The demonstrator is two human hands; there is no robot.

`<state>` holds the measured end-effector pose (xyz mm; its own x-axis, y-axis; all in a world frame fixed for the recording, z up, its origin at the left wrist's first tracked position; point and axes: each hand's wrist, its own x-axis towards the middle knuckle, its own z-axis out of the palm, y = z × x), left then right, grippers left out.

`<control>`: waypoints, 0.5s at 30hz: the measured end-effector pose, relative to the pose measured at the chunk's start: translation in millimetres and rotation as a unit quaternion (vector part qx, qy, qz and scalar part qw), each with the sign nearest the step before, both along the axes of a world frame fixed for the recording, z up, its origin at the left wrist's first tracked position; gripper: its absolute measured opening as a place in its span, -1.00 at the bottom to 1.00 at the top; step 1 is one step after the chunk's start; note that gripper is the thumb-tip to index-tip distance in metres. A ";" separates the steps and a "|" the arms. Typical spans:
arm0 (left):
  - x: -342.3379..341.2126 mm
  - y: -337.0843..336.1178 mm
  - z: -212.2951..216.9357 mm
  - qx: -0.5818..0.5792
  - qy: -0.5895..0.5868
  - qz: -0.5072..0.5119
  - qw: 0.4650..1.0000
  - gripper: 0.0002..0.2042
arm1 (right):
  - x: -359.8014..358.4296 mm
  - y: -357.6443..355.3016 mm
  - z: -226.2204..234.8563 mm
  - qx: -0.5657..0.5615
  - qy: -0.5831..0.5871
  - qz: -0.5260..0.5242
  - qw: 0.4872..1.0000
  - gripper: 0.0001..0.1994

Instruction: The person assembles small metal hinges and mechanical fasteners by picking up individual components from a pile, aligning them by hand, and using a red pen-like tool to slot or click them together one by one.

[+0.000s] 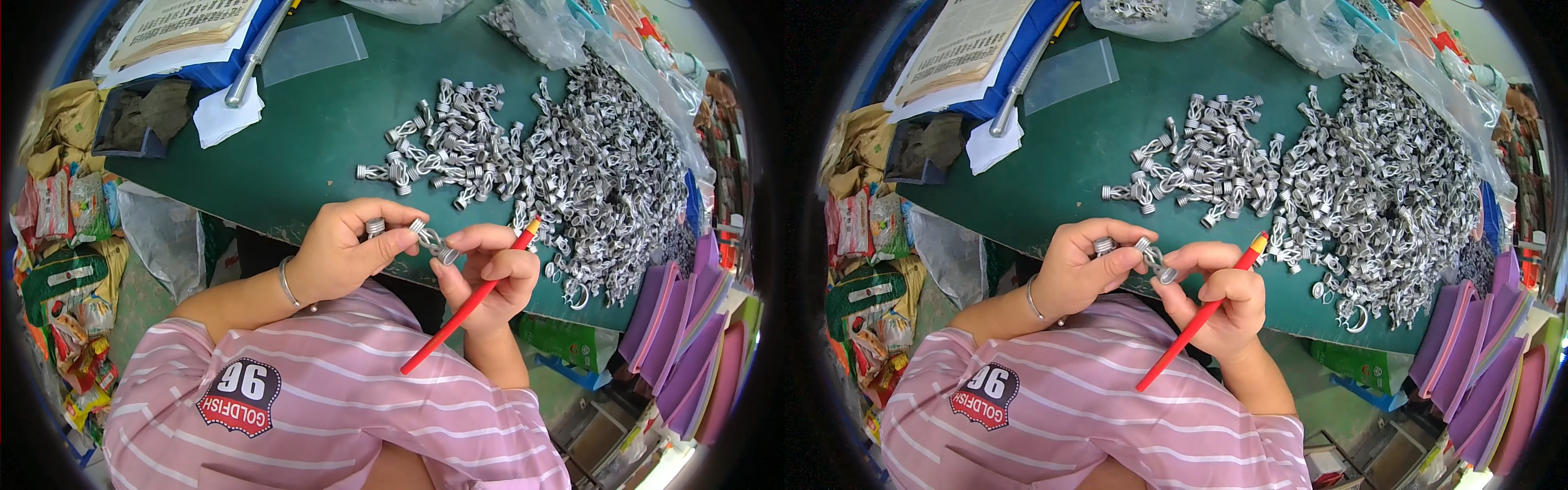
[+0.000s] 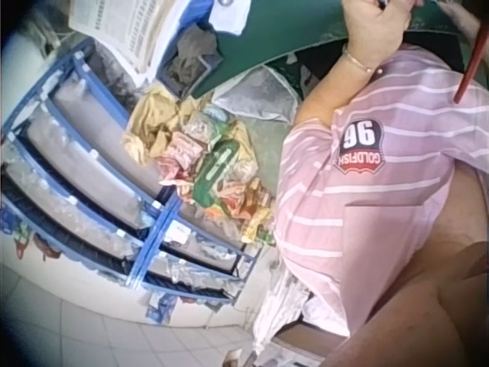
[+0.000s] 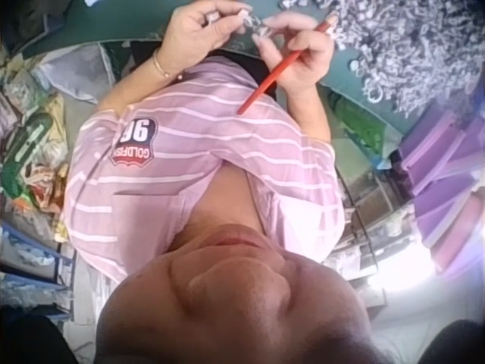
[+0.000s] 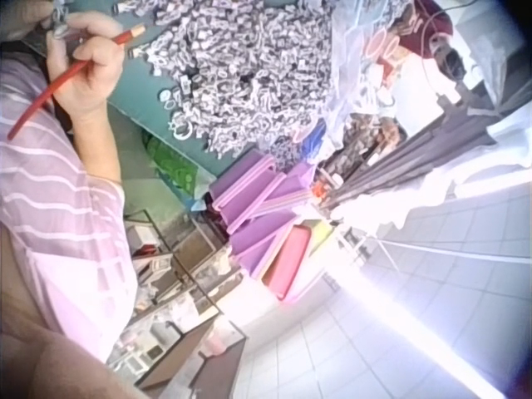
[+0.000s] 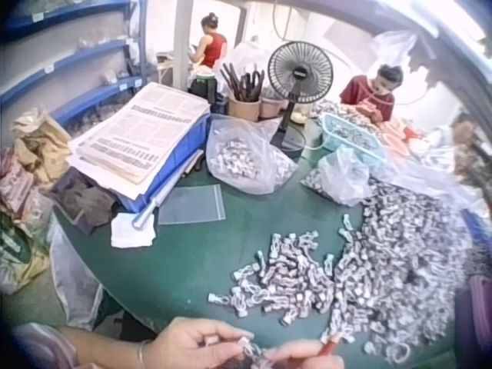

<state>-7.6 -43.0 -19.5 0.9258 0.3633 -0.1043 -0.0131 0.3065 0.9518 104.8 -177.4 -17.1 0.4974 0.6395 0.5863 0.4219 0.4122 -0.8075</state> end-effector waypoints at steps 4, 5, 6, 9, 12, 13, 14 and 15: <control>-1.1 3.4 0.1 -0.183 0.045 -0.060 0.980 -0.81 | -5.2 2.1 1.1 0.014 0.020 0.002 1.000 -0.60; -0.5 4.0 -1.3 -0.227 0.043 -0.077 0.970 -0.81 | -3.5 1.8 2.2 0.008 0.010 0.022 1.000 -0.60; 0.5 3.8 -0.6 -0.227 0.043 -0.077 0.970 -0.81 | -1.7 1.2 3.0 0.002 -0.001 0.042 0.999 -0.59; 0.3 5.1 -1.9 -0.323 0.011 -0.003 0.946 -0.81 | 5.3 -6.2 3.0 -0.107 -0.026 0.000 0.994 -0.67; 1.9 11.4 4.5 -0.344 0.006 0.054 0.938 -0.85 | 19.7 -8.7 -0.5 -0.255 -0.134 0.016 0.958 -0.71; 2.2 11.6 2.5 -0.344 0.007 0.051 0.937 -0.85 | 20.2 -11.0 -4.4 -0.257 -0.149 0.022 0.955 -0.73; 1.5 12.9 -0.2 -0.351 -0.017 0.042 0.935 -0.89 | 21.6 -12.7 -8.5 -0.259 -0.166 0.028 0.951 -0.74; 0.8 14.0 -2.6 -0.357 -0.041 0.033 0.933 -0.92 | 23.4 -15.6 -9.6 -0.259 -0.167 0.027 0.951 -0.74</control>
